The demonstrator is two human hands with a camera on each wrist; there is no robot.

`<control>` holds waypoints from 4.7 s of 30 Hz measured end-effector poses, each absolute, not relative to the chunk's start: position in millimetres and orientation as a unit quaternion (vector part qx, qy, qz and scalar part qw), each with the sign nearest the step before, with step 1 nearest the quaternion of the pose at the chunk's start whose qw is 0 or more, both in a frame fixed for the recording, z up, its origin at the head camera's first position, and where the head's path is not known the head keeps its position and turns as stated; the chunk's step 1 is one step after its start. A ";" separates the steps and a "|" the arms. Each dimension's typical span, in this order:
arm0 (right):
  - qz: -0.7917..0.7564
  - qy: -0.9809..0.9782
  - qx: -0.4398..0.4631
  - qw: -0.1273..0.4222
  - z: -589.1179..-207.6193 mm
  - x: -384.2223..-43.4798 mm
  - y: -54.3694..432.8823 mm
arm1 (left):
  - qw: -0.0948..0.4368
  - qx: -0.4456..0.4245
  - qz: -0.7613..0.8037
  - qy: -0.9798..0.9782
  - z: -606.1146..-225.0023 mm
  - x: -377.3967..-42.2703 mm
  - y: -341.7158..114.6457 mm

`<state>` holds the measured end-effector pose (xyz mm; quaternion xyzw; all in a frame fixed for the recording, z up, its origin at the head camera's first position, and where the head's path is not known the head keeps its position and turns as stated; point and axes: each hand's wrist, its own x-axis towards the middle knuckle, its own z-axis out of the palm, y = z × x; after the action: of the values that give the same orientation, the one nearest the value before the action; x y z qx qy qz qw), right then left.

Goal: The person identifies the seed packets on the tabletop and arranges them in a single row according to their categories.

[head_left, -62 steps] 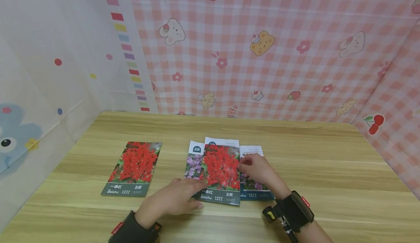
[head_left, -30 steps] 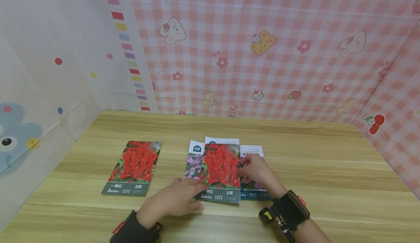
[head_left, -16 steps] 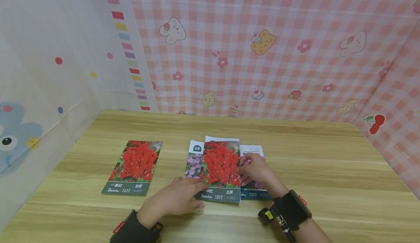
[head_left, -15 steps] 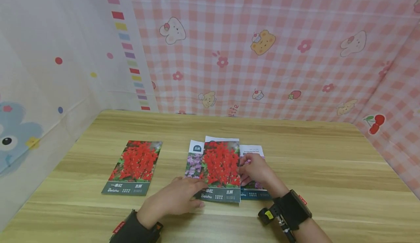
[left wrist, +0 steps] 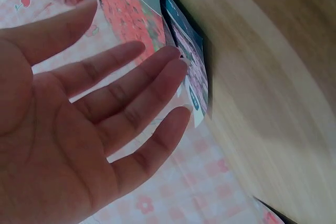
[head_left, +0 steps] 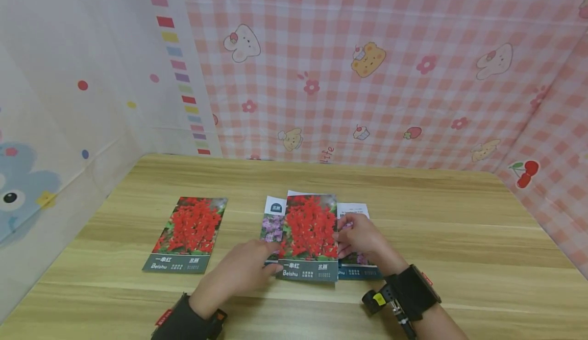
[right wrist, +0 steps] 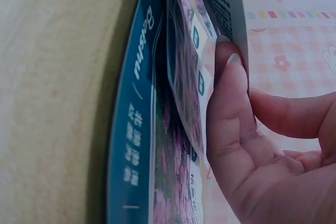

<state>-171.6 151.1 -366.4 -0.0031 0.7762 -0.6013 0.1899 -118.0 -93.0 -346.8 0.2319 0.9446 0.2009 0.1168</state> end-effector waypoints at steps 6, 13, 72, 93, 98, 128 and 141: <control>-0.620 0.760 -0.026 0.192 -364.9 -171.5 153.2 | 0.102 0.211 0.217 0.948 -346.2 -119.6 -93.6; -0.641 0.740 -0.057 0.195 -360.7 -170.4 152.1 | 0.091 0.183 0.244 0.948 -345.6 -121.1 -94.1; -0.618 0.743 -0.153 0.205 -348.7 -161.1 114.4 | 0.085 0.041 0.485 0.869 -313.5 -132.1 -133.4; -0.418 0.836 -0.310 0.175 -359.3 -150.6 91.7 | 0.103 0.044 0.428 0.897 -314.6 -145.2 -177.3; -0.356 0.852 -0.335 0.188 -356.9 -144.0 83.9 | 0.101 0.053 0.434 0.894 -316.0 -145.4 -186.6; -0.224 0.879 -0.362 0.213 -365.2 -136.2 83.8 | 0.125 0.031 0.399 0.908 -328.6 -148.8 -197.4; -0.254 0.883 -0.348 0.185 -368.4 -151.4 111.1 | 0.137 0.036 0.335 0.931 -341.0 -148.7 -180.2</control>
<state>-151.4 111.1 -368.4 -0.3483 0.8832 -0.2538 0.1852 -148.7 -180.2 -341.0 0.0363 0.9314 0.3351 0.1371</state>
